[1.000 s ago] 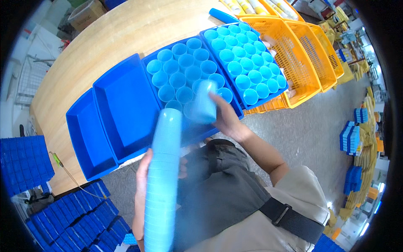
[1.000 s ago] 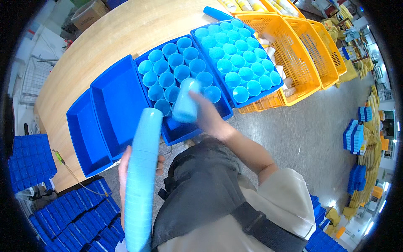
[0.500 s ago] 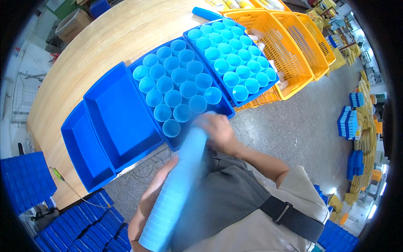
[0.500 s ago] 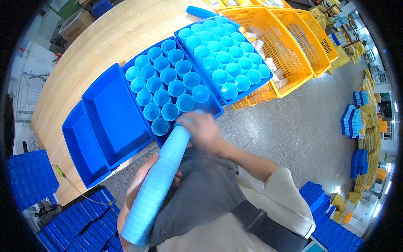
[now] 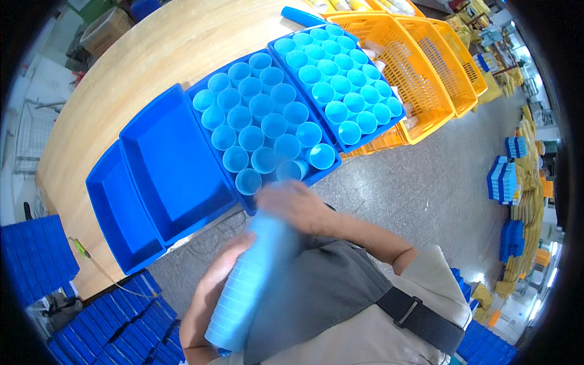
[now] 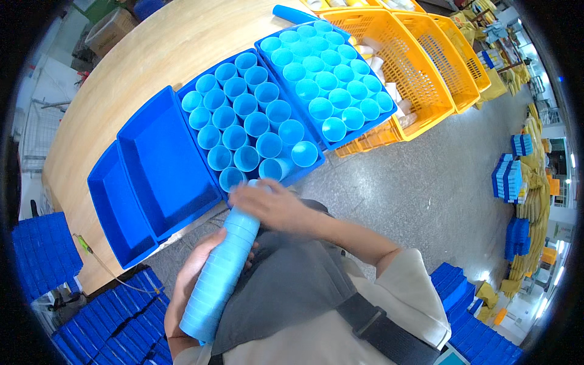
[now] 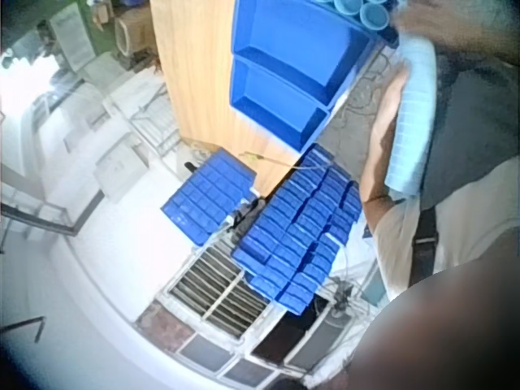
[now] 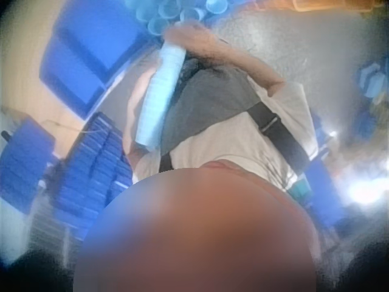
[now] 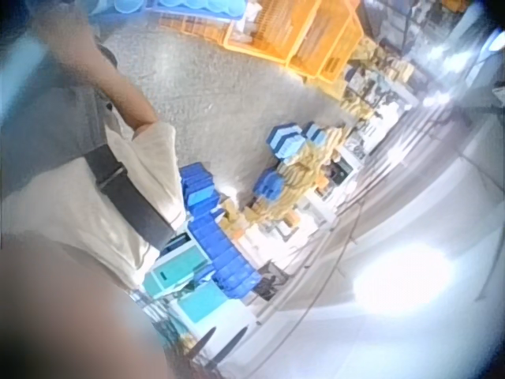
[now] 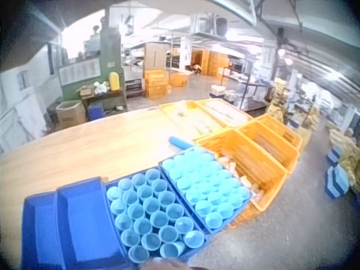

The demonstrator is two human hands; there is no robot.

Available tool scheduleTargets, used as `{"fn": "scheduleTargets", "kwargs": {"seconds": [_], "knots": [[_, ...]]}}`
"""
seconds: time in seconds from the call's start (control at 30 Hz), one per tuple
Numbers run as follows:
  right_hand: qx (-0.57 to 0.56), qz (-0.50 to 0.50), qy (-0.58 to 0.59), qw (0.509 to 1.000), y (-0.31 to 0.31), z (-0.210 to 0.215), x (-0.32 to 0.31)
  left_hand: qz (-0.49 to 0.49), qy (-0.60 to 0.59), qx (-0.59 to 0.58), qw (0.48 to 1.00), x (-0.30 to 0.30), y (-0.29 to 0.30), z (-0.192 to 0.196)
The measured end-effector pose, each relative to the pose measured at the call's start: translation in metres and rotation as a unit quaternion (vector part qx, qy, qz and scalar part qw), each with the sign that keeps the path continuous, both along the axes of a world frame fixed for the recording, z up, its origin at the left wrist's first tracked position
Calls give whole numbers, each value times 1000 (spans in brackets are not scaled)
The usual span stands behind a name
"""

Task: The person sorts blue plastic tubes from yellow baskets into blue trays with circular indentations. They carry filled trays to a machine, place them on a conveyor, and return to continue sorting. The person also handles light-blue tubes and stacks empty blue trays.

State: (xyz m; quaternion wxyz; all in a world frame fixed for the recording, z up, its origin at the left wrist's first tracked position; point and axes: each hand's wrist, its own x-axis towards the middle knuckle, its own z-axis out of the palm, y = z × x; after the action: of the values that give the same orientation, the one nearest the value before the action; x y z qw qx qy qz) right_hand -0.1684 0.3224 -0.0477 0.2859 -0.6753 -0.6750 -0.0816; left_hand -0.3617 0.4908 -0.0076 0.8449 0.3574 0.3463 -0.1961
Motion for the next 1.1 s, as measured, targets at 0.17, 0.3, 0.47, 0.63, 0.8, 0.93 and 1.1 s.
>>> {"fn": "scheduleTargets", "kwargs": {"seconds": [0.17, 0.3, 0.47, 0.63, 0.8, 0.93, 1.1], "knots": [[-177, -189, 61, 964, 13, 12, 17, 23, -9, 8, 1000, -19, 8, 23], [18, -242, 461, 854, 18, -12, 23, 101, 43, -24, 994, -31, 6, 41], [-126, -162, 24, 978, 27, -17, -4, 164, -18, 53, 985, -35, -1, 42], [-150, -81, 74, 982, 35, -7, -7, 157, -19, 38, 987, -37, 8, 39], [-153, -113, 152, 970, 29, -30, 2, 192, -32, 49, 980, -40, 12, 33], [-147, -196, 104, 964, 13, -13, 20, 190, -29, 42, 980, -42, 17, 24], [-117, -306, 256, 909, -6, 36, 64, 213, -11, 39, 976, -43, 20, 19]]}}
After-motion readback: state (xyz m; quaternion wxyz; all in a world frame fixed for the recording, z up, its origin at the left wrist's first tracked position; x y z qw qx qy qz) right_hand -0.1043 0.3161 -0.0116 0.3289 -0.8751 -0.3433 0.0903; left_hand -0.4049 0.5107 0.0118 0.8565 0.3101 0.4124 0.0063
